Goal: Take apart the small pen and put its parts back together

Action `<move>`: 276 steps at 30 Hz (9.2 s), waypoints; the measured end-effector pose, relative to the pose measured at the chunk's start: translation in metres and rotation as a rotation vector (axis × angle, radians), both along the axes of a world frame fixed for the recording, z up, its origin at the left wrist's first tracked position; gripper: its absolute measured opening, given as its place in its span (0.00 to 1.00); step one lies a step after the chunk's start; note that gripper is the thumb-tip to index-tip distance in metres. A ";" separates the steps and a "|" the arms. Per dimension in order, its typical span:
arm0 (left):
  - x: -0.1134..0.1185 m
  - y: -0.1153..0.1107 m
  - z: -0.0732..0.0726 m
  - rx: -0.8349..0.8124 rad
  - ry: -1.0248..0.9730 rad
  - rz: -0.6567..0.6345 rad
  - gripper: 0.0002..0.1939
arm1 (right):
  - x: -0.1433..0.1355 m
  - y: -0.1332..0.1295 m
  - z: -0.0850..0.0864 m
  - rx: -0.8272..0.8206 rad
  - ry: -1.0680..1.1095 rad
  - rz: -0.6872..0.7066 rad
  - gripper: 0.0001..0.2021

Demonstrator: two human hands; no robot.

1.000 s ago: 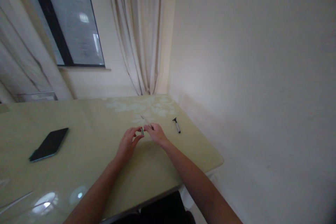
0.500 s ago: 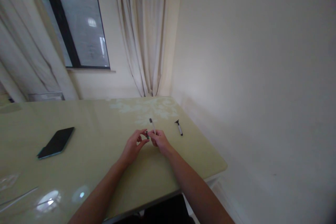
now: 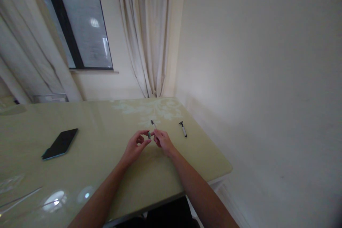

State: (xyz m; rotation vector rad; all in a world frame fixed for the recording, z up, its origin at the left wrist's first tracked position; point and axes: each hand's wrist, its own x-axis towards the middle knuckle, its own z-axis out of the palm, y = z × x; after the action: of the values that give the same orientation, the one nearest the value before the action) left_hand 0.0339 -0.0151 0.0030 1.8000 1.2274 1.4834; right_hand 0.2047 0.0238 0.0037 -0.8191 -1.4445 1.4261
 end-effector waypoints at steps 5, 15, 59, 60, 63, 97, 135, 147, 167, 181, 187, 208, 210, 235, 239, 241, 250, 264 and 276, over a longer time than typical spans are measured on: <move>-0.009 0.002 0.002 -0.008 -0.026 0.053 0.18 | 0.015 0.000 0.003 0.342 -0.330 -0.153 0.28; -0.014 0.001 0.006 -0.027 0.001 0.053 0.20 | 0.022 -0.008 0.010 0.517 -0.633 -0.147 0.25; -0.018 0.004 0.003 -0.040 -0.042 0.006 0.21 | 0.012 -0.017 0.009 0.529 -0.548 -0.145 0.21; -0.018 0.004 0.003 -0.037 -0.036 0.012 0.21 | 0.012 -0.017 0.009 0.513 -0.544 -0.180 0.22; -0.018 0.003 0.004 -0.027 -0.008 0.026 0.21 | 0.013 -0.017 0.009 0.514 -0.570 -0.228 0.23; -0.021 0.007 0.000 -0.012 -0.037 -0.023 0.21 | 0.013 -0.016 0.005 0.524 -0.584 -0.226 0.22; -0.023 0.008 -0.001 -0.028 -0.077 -0.013 0.22 | 0.012 -0.021 0.008 0.579 -0.614 -0.245 0.23; -0.022 0.004 0.003 -0.041 -0.092 -0.020 0.23 | 0.011 -0.021 0.007 0.553 -0.619 -0.259 0.22; -0.023 0.005 0.003 -0.056 -0.078 -0.032 0.24 | 0.010 -0.023 0.006 0.619 -0.616 -0.182 0.21; -0.023 0.004 0.003 -0.048 -0.106 -0.026 0.24 | 0.010 -0.023 0.007 0.570 -0.635 -0.259 0.23; -0.023 0.005 0.002 -0.049 -0.131 -0.028 0.25 | 0.010 -0.023 0.008 0.566 -0.622 -0.261 0.24; -0.021 0.001 0.008 -0.056 -0.169 -0.023 0.25 | 0.010 -0.026 0.008 0.605 -0.625 -0.294 0.20; -0.021 0.002 0.007 -0.049 -0.163 -0.033 0.25 | 0.010 -0.025 0.008 0.596 -0.659 -0.332 0.21; -0.021 0.004 0.003 -0.056 -0.147 -0.074 0.24 | 0.009 -0.026 0.005 0.648 -0.623 -0.214 0.21; -0.021 0.004 0.002 -0.039 -0.156 -0.054 0.24 | 0.008 -0.025 0.005 0.607 -0.576 -0.311 0.23; -0.021 0.004 0.002 -0.028 -0.146 -0.049 0.24 | 0.008 -0.025 0.005 0.600 -0.594 -0.348 0.23; -0.020 0.002 0.006 -0.037 -0.165 -0.049 0.25 | 0.008 -0.027 0.006 0.602 -0.584 -0.334 0.22; -0.020 -0.001 0.008 -0.060 -0.143 -0.066 0.25 | 0.011 -0.026 0.008 0.606 -0.626 -0.267 0.20; -0.023 0.003 0.003 -0.091 -0.142 -0.100 0.26 | 0.013 -0.023 0.006 0.595 -0.612 -0.202 0.24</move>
State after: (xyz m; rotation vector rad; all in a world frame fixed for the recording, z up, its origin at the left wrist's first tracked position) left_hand 0.0105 -0.0125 0.0056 1.6430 1.1010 1.4487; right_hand 0.2181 0.0010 0.0098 -1.0093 -2.0320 0.5374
